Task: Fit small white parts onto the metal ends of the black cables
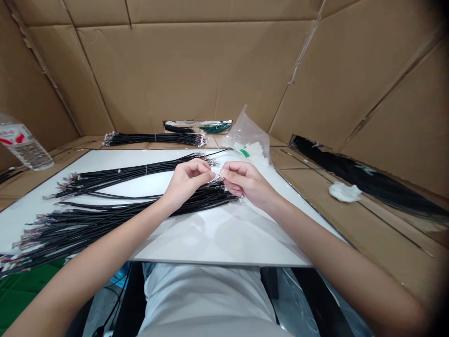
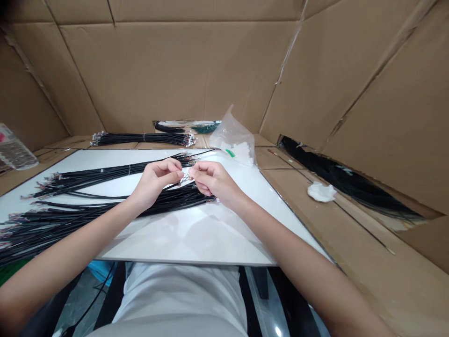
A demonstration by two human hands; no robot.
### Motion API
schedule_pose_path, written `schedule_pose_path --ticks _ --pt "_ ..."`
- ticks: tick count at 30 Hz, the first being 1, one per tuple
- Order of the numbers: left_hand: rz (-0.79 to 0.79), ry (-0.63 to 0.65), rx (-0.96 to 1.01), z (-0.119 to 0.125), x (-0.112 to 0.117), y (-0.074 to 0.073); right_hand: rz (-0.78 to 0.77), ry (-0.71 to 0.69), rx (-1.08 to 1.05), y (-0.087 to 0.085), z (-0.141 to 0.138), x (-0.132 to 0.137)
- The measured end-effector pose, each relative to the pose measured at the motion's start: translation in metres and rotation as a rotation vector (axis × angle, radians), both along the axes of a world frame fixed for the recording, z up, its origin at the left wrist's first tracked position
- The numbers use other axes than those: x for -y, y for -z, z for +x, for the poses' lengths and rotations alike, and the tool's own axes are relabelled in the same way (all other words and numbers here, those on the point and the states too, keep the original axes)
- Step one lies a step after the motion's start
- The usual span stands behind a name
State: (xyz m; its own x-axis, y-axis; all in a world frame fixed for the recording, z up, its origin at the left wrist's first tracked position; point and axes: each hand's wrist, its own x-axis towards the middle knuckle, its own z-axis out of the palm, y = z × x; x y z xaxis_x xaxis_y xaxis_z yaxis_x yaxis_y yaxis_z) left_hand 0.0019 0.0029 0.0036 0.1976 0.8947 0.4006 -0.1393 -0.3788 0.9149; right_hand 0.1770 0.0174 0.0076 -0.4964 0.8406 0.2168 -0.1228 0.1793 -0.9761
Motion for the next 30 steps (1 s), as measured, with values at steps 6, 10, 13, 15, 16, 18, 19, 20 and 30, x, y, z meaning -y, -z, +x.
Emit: schedule_pose_path --ticks 6,10,13,15,16,18,19,20,30 --pt "0.186 -0.092 -0.048 0.0001 -0.0013 0.0035 -0.054 0.02 -0.031 0.0001 -0.0012 0.0002" --pt "0.341 -0.192 -0.042 -0.0008 -0.0022 0.0058 -0.089 0.026 -0.047 -0.0015 -0.0008 0.001" --pt "0.362 -0.19 -0.042 -0.0021 -0.0028 0.006 -0.105 0.037 -0.054 -0.0021 -0.0005 0.001" --pt "0.336 -0.156 -0.045 -0.003 -0.0028 0.0052 -0.114 0.043 -0.056 -0.0021 -0.0007 0.0006" --pt "0.32 -0.142 -0.043 -0.0033 -0.0026 0.0048 -0.117 0.044 -0.057 -0.0021 -0.0008 0.0003" --pt "0.295 -0.118 -0.034 -0.0037 -0.0022 0.0037 -0.119 0.043 -0.057 -0.0022 -0.001 -0.0003" --pt "0.288 -0.108 -0.028 -0.0037 -0.002 0.0033 -0.12 0.041 -0.057 -0.0022 -0.0011 -0.0005" --pt "0.283 -0.097 -0.024 -0.0037 -0.0019 0.003 -0.121 0.04 -0.056 -0.0023 -0.0011 -0.0007" --pt "0.56 -0.201 -0.227 -0.0031 0.0018 0.0028 -0.083 -0.008 -0.017 -0.0009 -0.0011 0.0016"
